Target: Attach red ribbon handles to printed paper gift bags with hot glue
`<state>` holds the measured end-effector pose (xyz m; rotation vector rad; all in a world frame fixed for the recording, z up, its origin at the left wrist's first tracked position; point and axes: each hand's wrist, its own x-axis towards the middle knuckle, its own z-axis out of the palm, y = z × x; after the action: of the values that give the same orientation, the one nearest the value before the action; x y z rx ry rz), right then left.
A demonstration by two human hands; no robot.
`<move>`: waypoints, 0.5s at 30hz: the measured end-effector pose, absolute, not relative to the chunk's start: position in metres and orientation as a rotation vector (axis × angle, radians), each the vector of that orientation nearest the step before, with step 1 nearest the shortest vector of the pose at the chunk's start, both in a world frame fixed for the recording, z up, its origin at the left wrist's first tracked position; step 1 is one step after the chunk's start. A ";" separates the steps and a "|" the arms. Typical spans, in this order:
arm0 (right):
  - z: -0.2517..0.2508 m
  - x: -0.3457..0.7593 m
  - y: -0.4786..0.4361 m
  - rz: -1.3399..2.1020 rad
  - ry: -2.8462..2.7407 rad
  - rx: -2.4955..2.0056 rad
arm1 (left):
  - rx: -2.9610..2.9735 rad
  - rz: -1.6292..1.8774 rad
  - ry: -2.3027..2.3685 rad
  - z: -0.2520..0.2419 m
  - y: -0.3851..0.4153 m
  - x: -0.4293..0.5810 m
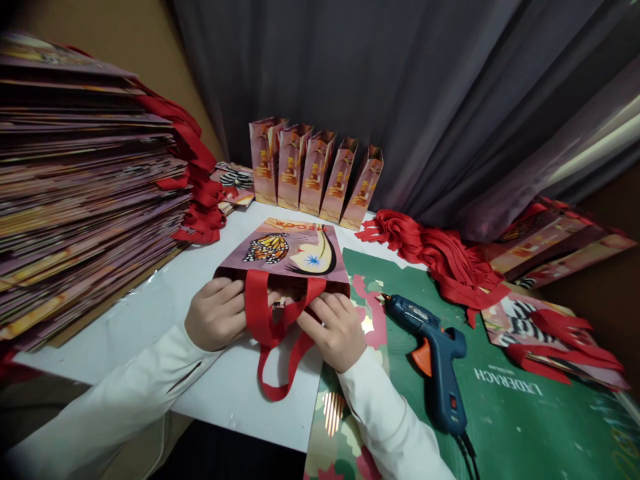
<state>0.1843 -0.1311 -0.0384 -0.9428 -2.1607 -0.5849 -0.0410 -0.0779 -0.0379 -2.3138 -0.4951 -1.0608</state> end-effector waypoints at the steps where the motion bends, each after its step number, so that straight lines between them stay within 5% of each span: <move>1: -0.038 0.183 -0.131 -0.586 -2.180 -0.976 | -2.315 -1.058 -0.494 -0.038 -0.078 -0.041; 15: -0.057 0.164 -0.130 -0.713 -2.115 -1.110 | -2.377 -0.914 -0.673 -0.052 -0.093 -0.018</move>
<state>0.1643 -0.1298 -0.0574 -1.1098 -2.1150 -0.7135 -0.0175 -0.0930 -0.0523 -2.3771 -0.6728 -0.9135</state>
